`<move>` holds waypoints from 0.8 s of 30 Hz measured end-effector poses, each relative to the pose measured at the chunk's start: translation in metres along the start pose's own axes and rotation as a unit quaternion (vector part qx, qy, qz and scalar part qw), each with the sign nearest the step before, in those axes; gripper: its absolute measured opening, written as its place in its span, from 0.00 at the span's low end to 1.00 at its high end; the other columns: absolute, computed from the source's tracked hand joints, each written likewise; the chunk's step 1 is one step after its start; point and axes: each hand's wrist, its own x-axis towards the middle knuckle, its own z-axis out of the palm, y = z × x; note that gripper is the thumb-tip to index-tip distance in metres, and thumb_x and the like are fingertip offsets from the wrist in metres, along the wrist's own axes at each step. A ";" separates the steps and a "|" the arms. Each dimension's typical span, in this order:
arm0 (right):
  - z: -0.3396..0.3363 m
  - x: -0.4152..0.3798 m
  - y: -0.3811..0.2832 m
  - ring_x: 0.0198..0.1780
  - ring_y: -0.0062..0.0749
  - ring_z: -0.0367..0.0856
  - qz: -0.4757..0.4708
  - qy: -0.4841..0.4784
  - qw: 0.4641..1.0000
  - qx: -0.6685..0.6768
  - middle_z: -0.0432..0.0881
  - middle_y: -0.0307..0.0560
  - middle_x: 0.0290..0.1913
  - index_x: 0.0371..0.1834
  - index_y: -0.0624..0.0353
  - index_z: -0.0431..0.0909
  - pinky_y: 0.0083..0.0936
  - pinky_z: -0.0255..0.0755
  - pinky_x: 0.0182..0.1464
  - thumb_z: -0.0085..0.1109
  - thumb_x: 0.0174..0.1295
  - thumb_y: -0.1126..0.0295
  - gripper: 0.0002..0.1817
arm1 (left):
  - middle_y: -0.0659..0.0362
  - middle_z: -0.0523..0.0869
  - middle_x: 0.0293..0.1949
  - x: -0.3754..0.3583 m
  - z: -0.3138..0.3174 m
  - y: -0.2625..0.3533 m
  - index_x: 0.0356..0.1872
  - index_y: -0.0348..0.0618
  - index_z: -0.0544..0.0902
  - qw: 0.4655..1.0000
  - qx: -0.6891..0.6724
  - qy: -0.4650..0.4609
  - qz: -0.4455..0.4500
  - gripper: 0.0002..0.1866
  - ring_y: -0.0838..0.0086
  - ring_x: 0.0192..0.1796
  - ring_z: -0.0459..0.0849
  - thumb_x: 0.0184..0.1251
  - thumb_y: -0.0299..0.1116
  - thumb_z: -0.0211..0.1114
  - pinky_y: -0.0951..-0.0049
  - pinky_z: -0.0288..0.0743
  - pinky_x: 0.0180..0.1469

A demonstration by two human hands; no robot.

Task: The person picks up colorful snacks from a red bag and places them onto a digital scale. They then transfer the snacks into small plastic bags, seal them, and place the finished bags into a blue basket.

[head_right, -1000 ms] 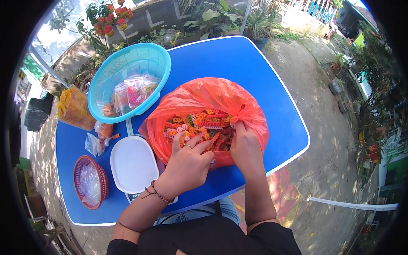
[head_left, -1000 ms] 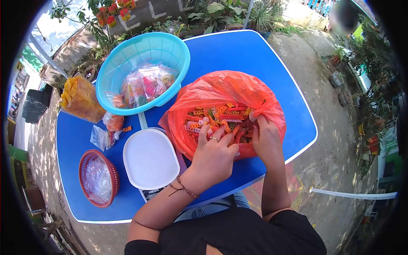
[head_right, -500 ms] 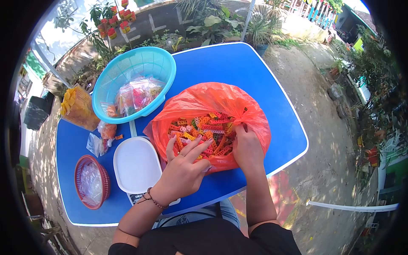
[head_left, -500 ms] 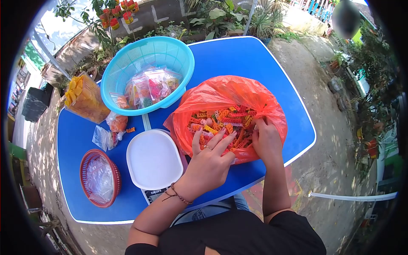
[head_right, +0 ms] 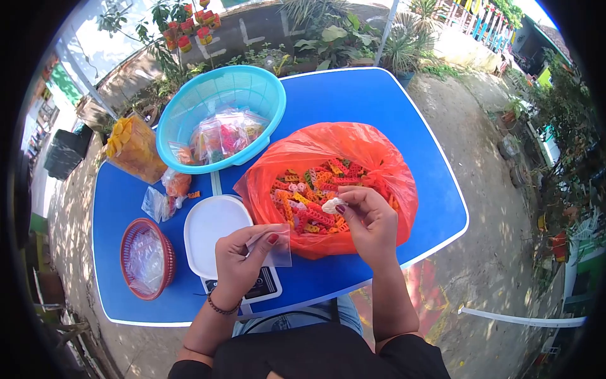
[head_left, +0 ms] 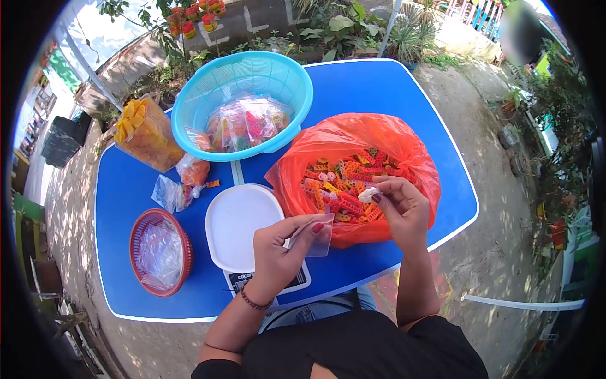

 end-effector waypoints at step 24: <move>0.129 -0.029 -0.012 0.42 0.41 0.92 -0.172 -0.202 0.945 -0.191 0.89 0.56 0.41 0.50 0.67 0.85 0.29 0.83 0.42 0.61 0.65 0.84 0.12 | 0.47 0.90 0.49 -0.074 -0.093 -0.013 0.59 0.33 0.82 0.966 -0.109 0.193 -0.133 0.16 0.63 0.46 0.93 0.83 0.35 0.57 0.69 0.89 0.44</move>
